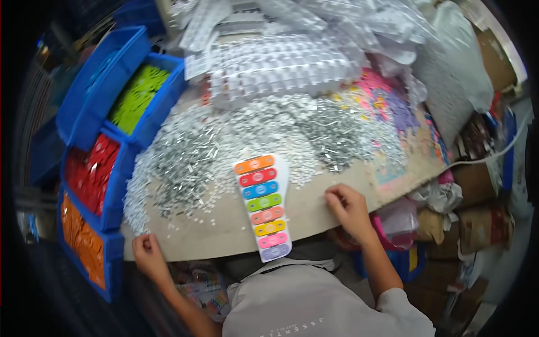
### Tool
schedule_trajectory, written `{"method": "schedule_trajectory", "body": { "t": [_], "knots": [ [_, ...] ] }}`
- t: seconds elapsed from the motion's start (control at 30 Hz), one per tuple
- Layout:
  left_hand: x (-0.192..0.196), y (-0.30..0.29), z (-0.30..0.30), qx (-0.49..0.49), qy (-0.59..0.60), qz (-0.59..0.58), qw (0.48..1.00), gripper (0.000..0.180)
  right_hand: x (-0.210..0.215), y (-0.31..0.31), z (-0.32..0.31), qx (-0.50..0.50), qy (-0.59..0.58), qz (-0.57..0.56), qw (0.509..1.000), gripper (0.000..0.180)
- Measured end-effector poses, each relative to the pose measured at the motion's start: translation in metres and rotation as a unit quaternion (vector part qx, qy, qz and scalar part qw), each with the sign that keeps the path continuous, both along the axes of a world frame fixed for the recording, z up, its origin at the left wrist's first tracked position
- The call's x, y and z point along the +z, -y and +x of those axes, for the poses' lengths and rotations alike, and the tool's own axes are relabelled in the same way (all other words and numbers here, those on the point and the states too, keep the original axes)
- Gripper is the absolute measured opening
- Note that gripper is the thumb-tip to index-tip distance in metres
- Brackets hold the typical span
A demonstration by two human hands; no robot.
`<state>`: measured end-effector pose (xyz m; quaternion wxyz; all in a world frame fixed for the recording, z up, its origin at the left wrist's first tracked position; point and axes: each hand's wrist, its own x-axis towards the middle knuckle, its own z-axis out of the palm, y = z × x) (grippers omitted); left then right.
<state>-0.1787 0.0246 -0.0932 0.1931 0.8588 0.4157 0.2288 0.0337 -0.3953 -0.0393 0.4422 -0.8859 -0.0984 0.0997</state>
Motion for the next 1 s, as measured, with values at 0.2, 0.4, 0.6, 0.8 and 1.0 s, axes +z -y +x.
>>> {"method": "schedule_trajectory", "body": {
  "t": [0.2, 0.4, 0.6, 0.8, 1.0],
  "knots": [
    [0.006, 0.014, 0.019, -0.019, -0.043, 0.039, 0.998, 0.010, -0.022, 0.087, 0.055, -0.193, 0.203, -0.095, 0.955, 0.014],
    [0.027, 0.040, 0.033, -0.040, 0.077, -0.049, 0.995, 0.006, -0.042, 0.100, 0.071, -0.185, 0.212, -0.175, 0.943, 0.011],
    [0.051, 0.088, 0.074, -0.140, 0.238, -0.332, 0.902, 0.012, -0.056, 0.100, 0.078, -0.215, 0.224, -0.136, 0.941, 0.011],
    [0.046, 0.100, 0.132, -0.194, 0.196, -0.551, 0.788, 0.011, -0.012, -0.007, 0.047, -0.187, 0.212, 0.088, 0.955, 0.006],
    [0.029, 0.094, 0.185, -0.271, 0.166, -0.634, 0.705, 0.015, -0.006, -0.089, 0.054, 0.034, 0.167, 0.124, 0.978, 0.006]
  ]
}}
